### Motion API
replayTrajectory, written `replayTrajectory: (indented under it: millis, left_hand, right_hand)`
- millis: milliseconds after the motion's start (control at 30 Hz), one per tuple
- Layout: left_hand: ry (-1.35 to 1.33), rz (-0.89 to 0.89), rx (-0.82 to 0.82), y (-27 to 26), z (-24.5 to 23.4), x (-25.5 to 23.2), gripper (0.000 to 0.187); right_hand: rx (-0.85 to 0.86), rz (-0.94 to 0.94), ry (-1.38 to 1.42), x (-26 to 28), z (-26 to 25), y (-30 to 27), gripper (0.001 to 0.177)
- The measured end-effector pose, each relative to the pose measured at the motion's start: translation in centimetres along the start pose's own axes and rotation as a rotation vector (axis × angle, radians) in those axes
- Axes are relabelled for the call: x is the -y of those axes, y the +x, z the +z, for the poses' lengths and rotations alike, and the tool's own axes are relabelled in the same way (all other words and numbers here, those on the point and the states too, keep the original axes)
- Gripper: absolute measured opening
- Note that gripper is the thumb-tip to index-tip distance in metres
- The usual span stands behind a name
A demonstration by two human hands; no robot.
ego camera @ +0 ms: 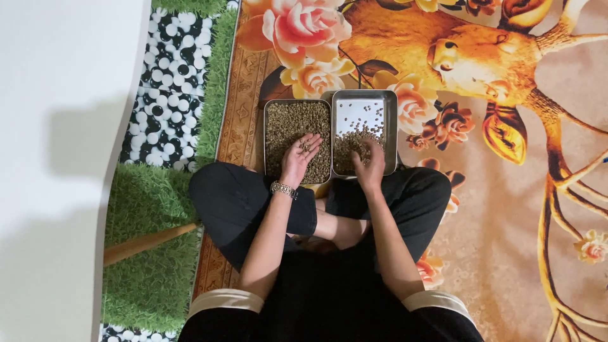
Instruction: A person sits on a rug and manually sorts green coffee beans between two metal trays, picking out specific beans by hand.
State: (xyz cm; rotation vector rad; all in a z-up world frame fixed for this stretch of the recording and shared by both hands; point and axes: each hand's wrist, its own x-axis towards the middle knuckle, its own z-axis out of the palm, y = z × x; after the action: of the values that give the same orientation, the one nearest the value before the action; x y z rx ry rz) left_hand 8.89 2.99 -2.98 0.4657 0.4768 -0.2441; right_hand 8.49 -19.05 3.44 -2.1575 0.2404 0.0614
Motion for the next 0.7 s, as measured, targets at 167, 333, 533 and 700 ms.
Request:
replayTrajectory:
  millis: [167,333,533,700]
  left_hand:
    - [0.044,0.007,0.019,-0.9,1.3,-0.7,0.059]
    - [0.006,-0.023,-0.005,0.2,-0.3,0.2,0.058]
    - [0.005,0.017,0.008,0.1,-0.4,0.4,0.063]
    - [0.011,0.001,-0.017,-0.1,0.0,0.1,0.061]
  right_hand:
    - [0.119,-0.152,0.005,1.7,4.1,0.4,0.022]
    - [0.264,-0.282,-0.08,5.6,6.7,0.1,0.029]
    - [0.311,-0.342,-0.342,7.3,8.2,0.1,0.022]
    - [0.321,-0.367,-0.331,7.2,8.1,0.4,0.016]
